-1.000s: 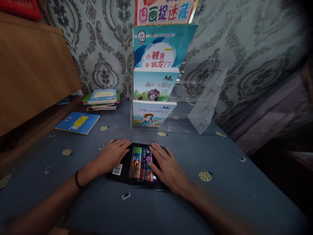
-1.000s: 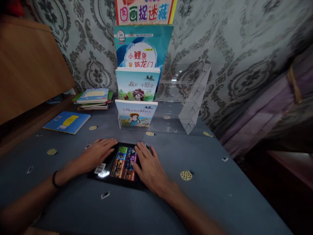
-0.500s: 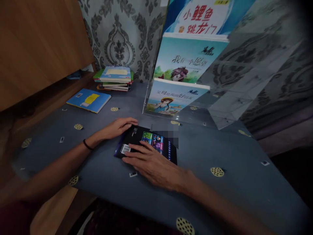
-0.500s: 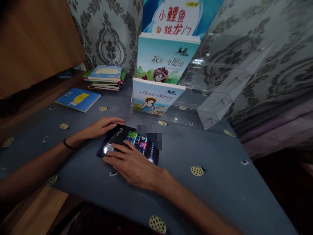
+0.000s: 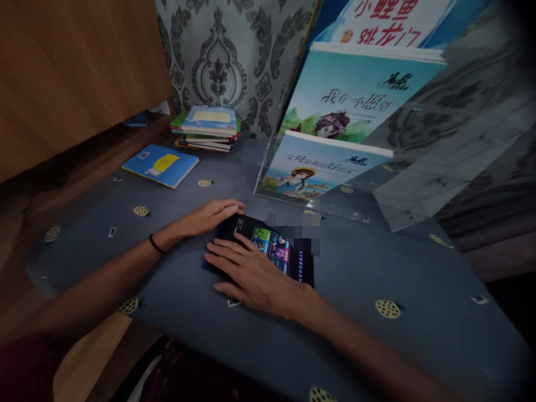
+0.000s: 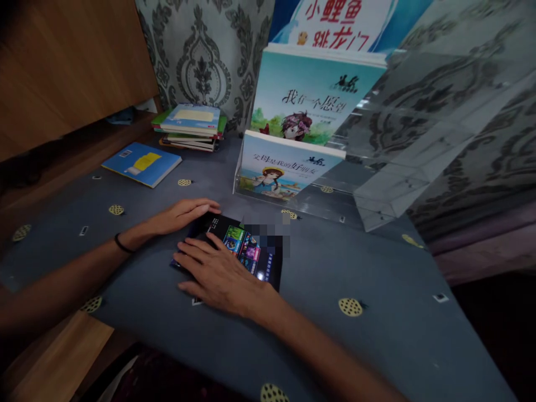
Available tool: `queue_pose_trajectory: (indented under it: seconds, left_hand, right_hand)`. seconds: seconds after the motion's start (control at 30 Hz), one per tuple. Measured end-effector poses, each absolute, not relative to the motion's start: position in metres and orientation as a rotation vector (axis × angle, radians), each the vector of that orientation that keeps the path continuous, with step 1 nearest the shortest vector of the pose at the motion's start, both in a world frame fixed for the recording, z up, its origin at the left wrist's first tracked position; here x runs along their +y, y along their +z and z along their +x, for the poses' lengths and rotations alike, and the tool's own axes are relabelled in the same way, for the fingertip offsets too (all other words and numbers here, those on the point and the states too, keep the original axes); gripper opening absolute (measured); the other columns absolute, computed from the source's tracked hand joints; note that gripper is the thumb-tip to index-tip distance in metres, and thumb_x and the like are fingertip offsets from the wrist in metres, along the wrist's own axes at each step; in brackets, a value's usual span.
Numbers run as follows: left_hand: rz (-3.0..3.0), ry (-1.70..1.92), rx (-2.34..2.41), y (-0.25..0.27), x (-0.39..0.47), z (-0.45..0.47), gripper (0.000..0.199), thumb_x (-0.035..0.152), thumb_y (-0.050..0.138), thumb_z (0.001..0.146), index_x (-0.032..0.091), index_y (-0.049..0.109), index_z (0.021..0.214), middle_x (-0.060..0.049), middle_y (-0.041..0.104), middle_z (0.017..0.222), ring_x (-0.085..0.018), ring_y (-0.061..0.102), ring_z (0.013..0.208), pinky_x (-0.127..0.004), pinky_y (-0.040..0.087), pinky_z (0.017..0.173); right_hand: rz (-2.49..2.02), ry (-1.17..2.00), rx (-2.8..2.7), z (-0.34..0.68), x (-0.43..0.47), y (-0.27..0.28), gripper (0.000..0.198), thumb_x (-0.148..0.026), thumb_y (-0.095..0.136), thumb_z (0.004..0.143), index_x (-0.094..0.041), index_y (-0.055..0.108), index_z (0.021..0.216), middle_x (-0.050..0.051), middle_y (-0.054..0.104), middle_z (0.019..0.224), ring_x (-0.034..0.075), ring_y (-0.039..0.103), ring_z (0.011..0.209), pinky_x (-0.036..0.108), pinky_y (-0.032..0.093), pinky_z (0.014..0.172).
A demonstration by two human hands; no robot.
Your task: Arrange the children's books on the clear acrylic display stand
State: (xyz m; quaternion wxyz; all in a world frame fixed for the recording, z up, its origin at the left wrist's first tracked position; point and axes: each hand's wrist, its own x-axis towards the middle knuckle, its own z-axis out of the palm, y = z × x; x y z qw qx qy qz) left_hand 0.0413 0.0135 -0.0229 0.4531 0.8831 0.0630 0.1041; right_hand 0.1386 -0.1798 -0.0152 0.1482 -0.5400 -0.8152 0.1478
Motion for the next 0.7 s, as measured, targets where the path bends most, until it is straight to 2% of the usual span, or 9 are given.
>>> queue_pose_trajectory:
  seconds: [0.2,0.37,0.47,0.7]
  left_hand:
    - [2.094,0.250,0.219,-0.022,0.013,0.040,0.051,0.051,0.029,0.104,0.016,0.059,0.127,-0.011,0.070,0.126,-0.023,0.061,0.124,-0.041,0.040,0.112]
    - [2.000,0.275,0.294,-0.023,0.011,0.040,0.057,0.057,0.026,0.103,0.016,0.057,0.130,-0.012,0.070,0.127,-0.024,0.063,0.121,-0.045,0.044,0.109]
    - [1.979,0.319,0.303,-0.024,0.008,0.040,0.057,0.057,0.028,0.102,0.017,0.057,0.129,-0.012,0.070,0.127,-0.024,0.063,0.121,-0.044,0.044,0.110]
    - [2.114,0.343,0.310,-0.027,0.001,0.040,0.050,0.051,0.031,0.103,0.016,0.051,0.133,-0.011,0.069,0.127,-0.022,0.063,0.121,-0.041,0.045,0.110]
  right_hand:
    - [-1.665,0.308,-2.297,0.149,-0.168,-0.021,0.053,-0.050,0.043,0.103,-0.018,0.049,0.145,0.012,0.046,0.155,0.025,0.034,0.148,0.053,0.019,0.124]
    - [-1.769,0.212,-2.214,0.156,-0.154,-0.024,0.052,-0.048,0.044,0.103,-0.018,0.050,0.145,0.014,0.049,0.152,0.028,0.036,0.147,0.057,0.022,0.122]
    - [-1.822,0.182,-2.159,0.157,-0.148,-0.025,0.050,-0.046,0.043,0.103,-0.020,0.049,0.145,0.015,0.048,0.153,0.030,0.037,0.146,0.061,0.024,0.120]
    - [-1.865,0.221,-2.119,0.156,-0.146,-0.027,0.057,-0.046,0.042,0.104,-0.014,0.040,0.150,0.018,0.045,0.154,0.030,0.033,0.148,0.063,0.021,0.121]
